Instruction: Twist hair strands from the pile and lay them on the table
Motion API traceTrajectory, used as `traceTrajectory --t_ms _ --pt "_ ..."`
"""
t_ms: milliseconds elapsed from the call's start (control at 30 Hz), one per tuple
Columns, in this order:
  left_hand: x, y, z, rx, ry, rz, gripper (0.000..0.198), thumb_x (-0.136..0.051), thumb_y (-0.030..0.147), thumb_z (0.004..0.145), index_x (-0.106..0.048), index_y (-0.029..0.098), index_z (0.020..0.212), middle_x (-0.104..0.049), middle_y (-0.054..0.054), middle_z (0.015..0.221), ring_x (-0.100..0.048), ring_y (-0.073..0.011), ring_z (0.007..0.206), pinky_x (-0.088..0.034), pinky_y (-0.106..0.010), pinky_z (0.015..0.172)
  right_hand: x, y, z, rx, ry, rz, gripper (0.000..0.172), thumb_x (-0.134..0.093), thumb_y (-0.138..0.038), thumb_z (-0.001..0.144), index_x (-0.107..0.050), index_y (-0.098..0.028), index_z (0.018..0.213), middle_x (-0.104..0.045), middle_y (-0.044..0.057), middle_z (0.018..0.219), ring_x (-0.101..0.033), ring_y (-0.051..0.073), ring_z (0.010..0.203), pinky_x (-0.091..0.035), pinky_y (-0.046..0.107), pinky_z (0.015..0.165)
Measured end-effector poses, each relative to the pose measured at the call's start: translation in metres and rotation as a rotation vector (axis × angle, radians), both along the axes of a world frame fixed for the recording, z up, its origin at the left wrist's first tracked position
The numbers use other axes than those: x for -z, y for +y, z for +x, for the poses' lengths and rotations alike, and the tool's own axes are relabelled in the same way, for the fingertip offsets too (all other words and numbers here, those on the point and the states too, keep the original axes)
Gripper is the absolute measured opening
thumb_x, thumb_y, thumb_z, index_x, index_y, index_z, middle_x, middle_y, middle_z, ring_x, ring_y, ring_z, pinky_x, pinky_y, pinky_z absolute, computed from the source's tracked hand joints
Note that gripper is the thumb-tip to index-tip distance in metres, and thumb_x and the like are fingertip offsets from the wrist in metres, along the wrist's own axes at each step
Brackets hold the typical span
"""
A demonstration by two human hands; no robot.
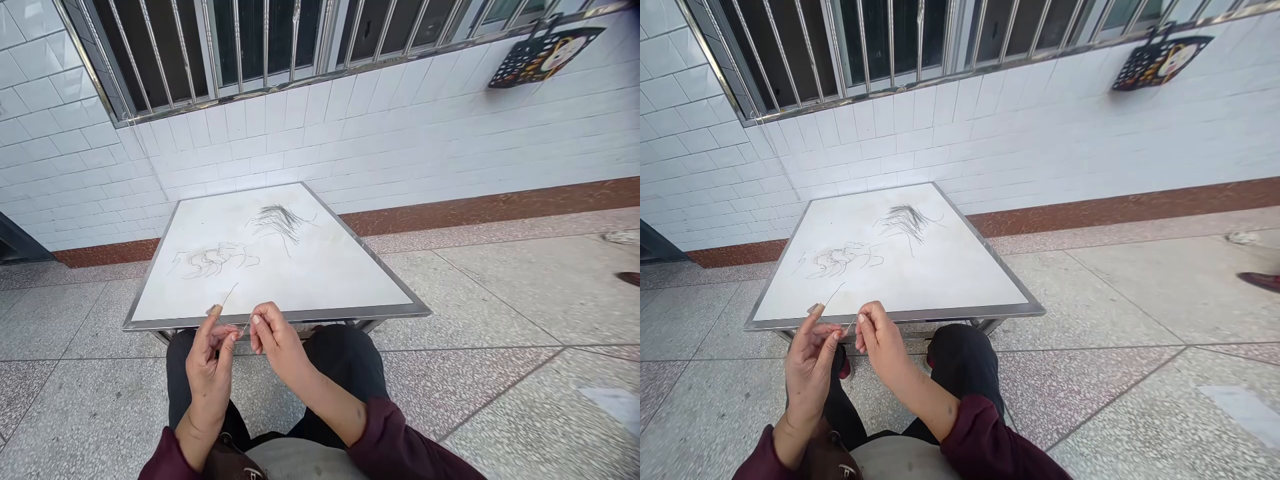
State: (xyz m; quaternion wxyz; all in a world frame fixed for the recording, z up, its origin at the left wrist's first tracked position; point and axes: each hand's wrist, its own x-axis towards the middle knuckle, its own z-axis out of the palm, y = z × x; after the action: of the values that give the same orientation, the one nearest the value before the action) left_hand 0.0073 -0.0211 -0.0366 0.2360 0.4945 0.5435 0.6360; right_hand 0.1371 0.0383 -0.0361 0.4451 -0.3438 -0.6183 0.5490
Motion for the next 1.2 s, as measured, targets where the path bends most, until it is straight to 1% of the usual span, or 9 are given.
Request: traceTrajectory --t_ms 233,467,600,700,800,900,1033,1100,1200 --pt "-0.003 -0.001 0.002 -0.015 0.024 0.017 0.045 -0.061 0.028 0.091 -0.051 0.023 0.134 -0.072 -0.004 0.092 -0.070 -0.0177 0.088 -0.057 -0.034 0.083 -0.015 -0.005 -0.002 -0.081 0.521 -0.429 0.023 -0.065 -0.038 0.086 -0.050 -0.021 0.085 -0.046 -0.006 0.073 -0.036 0.006 0.054 -0.031 0.020 0.051" --pt "-0.009 -0.002 0.008 -0.030 -0.025 0.034 0.047 -0.062 0.028 0.090 -0.050 0.025 0.135 -0.071 -0.003 0.090 -0.069 -0.0159 0.087 -0.056 -0.033 0.085 -0.020 -0.004 -0.002 -0.075 0.810 -0.661 0.026 -0.077 -0.028 0.076 -0.053 -0.021 0.082 -0.045 -0.005 0.073 -0.035 0.005 0.053 -0.036 0.018 0.048" --pt "-0.010 -0.001 0.011 -0.029 -0.070 0.025 0.047 -0.063 0.029 0.090 -0.050 0.026 0.135 -0.070 -0.003 0.093 -0.069 -0.0155 0.088 -0.055 -0.033 0.089 -0.020 -0.006 -0.006 -0.048 0.875 -0.665 0.023 -0.075 -0.032 0.080 -0.054 -0.022 0.084 -0.039 -0.007 0.067 -0.036 0.006 0.052 -0.040 0.016 0.048" --pt "-0.011 0.000 0.016 -0.028 -0.081 0.030 0.047 -0.064 0.029 0.089 -0.051 0.026 0.134 -0.070 -0.003 0.093 -0.069 -0.0157 0.087 -0.055 -0.034 0.087 -0.020 -0.006 -0.009 -0.003 0.926 -0.674 0.022 -0.074 -0.034 0.082 -0.054 -0.023 0.083 -0.031 -0.008 0.062 -0.035 0.007 0.050 -0.042 0.017 0.048" --pt "-0.012 0.003 0.020 -0.029 -0.086 0.020 0.048 -0.065 0.029 0.088 -0.052 0.026 0.134 -0.069 -0.003 0.092 -0.068 -0.0159 0.084 -0.056 -0.035 0.086 -0.020 -0.005 -0.009 0.020 0.939 -0.653 0.023 -0.072 -0.035 0.083 -0.053 -0.024 0.079 -0.030 -0.007 0.061 -0.035 0.008 0.049 -0.046 0.018 0.050" --pt "-0.015 0.008 0.019 -0.032 -0.128 0.002 0.049 -0.065 0.029 0.088 -0.051 0.025 0.135 -0.068 -0.003 0.092 -0.068 -0.0158 0.084 -0.057 -0.034 0.085 -0.018 -0.005 -0.008 0.013 0.863 -0.592 0.020 -0.066 -0.039 0.088 -0.054 -0.025 0.079 -0.034 -0.006 0.062 -0.042 0.010 0.054 -0.053 0.023 0.061" --pt "-0.022 0.013 0.014 0.001 -0.249 -0.009 0.049 -0.065 0.031 0.088 -0.050 0.026 0.135 -0.066 -0.002 0.093 -0.068 -0.0143 0.077 -0.058 -0.032 0.079 -0.012 -0.008 -0.008 0.007 0.764 -0.604 0.019 -0.062 -0.042 0.089 -0.057 -0.024 0.084 -0.047 -0.002 0.070 -0.055 0.014 0.070 -0.055 0.032 0.079" --pt "-0.025 0.014 0.012 0.015 -0.284 -0.009 0.049 -0.064 0.031 0.088 -0.050 0.026 0.134 -0.065 -0.002 0.093 -0.068 -0.0138 0.075 -0.059 -0.031 0.077 -0.008 -0.010 -0.007 -0.004 0.709 -0.582 0.023 -0.063 -0.045 0.088 -0.056 -0.024 0.084 -0.051 0.000 0.077 -0.058 0.016 0.078 -0.055 0.034 0.084" --pt "-0.027 0.015 0.008 0.017 -0.283 -0.008 0.047 -0.064 0.031 0.088 -0.052 0.025 0.133 -0.065 -0.002 0.090 -0.067 -0.0134 0.071 -0.059 -0.031 0.073 -0.001 -0.009 -0.004 -0.007 0.555 -0.446 0.033 -0.057 -0.055 0.088 -0.056 -0.023 0.083 -0.054 0.003 0.085 -0.058 0.018 0.088 -0.053 0.036 0.087"
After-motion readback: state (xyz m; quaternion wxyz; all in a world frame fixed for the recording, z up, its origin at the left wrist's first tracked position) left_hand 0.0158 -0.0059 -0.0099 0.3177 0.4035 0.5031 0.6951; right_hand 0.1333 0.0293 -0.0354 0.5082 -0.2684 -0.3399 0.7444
